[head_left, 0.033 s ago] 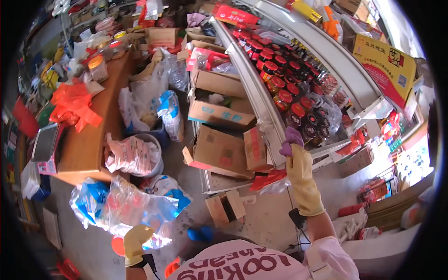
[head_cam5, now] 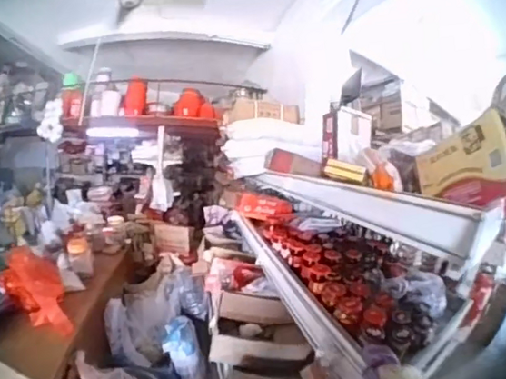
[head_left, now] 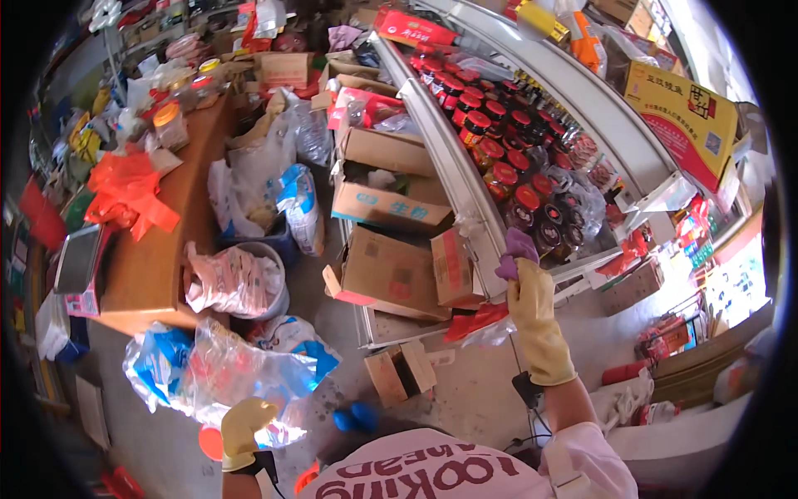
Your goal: The person is cleaning dust and grime from shelves and products in a shop using a wet cloth.
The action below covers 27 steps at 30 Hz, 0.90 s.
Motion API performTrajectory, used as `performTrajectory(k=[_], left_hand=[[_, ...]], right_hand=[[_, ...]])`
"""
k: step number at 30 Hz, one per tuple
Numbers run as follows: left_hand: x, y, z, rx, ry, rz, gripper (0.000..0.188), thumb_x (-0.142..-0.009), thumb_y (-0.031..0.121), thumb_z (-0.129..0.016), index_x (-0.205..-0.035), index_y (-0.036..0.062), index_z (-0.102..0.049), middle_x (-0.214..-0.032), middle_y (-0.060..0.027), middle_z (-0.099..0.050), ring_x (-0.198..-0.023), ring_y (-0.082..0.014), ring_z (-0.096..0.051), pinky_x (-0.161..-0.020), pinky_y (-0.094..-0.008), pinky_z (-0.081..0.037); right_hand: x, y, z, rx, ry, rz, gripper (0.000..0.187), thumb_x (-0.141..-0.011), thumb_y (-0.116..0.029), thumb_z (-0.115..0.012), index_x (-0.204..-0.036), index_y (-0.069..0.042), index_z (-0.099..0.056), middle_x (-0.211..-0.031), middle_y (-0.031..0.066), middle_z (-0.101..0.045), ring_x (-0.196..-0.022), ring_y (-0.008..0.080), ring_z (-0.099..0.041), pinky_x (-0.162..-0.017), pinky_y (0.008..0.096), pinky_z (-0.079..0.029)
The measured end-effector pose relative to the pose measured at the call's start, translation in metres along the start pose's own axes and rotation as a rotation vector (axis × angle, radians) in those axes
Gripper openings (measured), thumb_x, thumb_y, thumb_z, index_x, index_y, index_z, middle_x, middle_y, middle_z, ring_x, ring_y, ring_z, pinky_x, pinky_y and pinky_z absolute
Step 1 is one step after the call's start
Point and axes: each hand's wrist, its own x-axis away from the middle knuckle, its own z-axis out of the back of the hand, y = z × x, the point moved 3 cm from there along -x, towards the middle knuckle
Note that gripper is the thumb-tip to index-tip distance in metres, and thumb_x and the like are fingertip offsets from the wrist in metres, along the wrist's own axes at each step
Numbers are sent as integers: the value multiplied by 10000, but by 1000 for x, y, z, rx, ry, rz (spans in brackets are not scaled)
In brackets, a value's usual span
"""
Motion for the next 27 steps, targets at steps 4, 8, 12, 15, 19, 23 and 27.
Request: performTrajectory(k=[4, 8, 12, 15, 19, 23, 27], left_hand=[[-47, -1, 2, 102, 141, -604, 241, -879, 256, -660, -1017, 90, -769, -1021, -82, -752, -947, -326, -692, -826, -452, -537], [-56, 96, 68, 348, 138, -735, 209, -885, 227, -699, -1046, 106, -755, -1068, -73, -729, -974, -319, -682, -824, -427, -547], [-61, 161, 109, -157, 198, -871, 275, -834, 250, -686, -1077, 146, -760, -1046, -68, -716, -925, -281, -697, -820, -379, -554], [-86, 191, 130, -396, 216, -995, 311, -791, 276, -677, -1069, 164, -762, -1026, -61, -710, -899, -298, -692, -771, -369, -551], [-164, 254, 146, -406, -195, -633, 298, -915, 283, -625, -1134, 121, -749, -1140, -99, -722, -967, -283, -717, -829, -381, -560], [-252, 211, 135, 697, -170, -838, 244, -977, 171, -599, -1059, -15, -735, -1064, -127, -751, -1009, -245, -720, -908, -374, -554], [-350, 211, 134, 881, -360, -600, 244, -945, 160, -643, -1069, -33, -728, -1020, -104, -735, -954, -235, -701, -878, -364, -547]], right_hand=[[-9, -19, 0, -77, 106, -2, 183, -800, -12, -614, -981, -20, -641, -918, 215, -671, -855, 469, -618, -744, 547, -478], [-9, -12, -4, -85, 143, -24, 163, -792, -6, -617, -953, -19, -637, -884, 214, -664, -851, 468, -619, -744, 537, -485], [-2, 2, -10, -29, 120, -78, 218, -788, -1, -630, -1005, -20, -643, -929, 210, -668, -863, 463, -620, -752, 535, -487], [1, -3, -17, 29, 264, -56, 293, -789, -9, -645, -1081, -31, -649, -1000, 189, -681, -906, 444, -628, -794, 532, -485], [1, -5, -26, 129, 187, -164, 352, -801, -23, -664, -1152, -48, -658, -1085, 168, -697, -985, 410, -641, -894, 503, -477], [3, -7, -31, 193, 196, -278, 401, -815, 8, -651, -1212, -45, -677, -1155, 149, -702, -1062, 377, -642, -948, 474, -476], [7, -12, -38, 333, 240, -374, 396, -817, -14, -638, -1210, -28, -682, -1156, 174, -701, -1055, 407, -639, -957, 496, -472]])
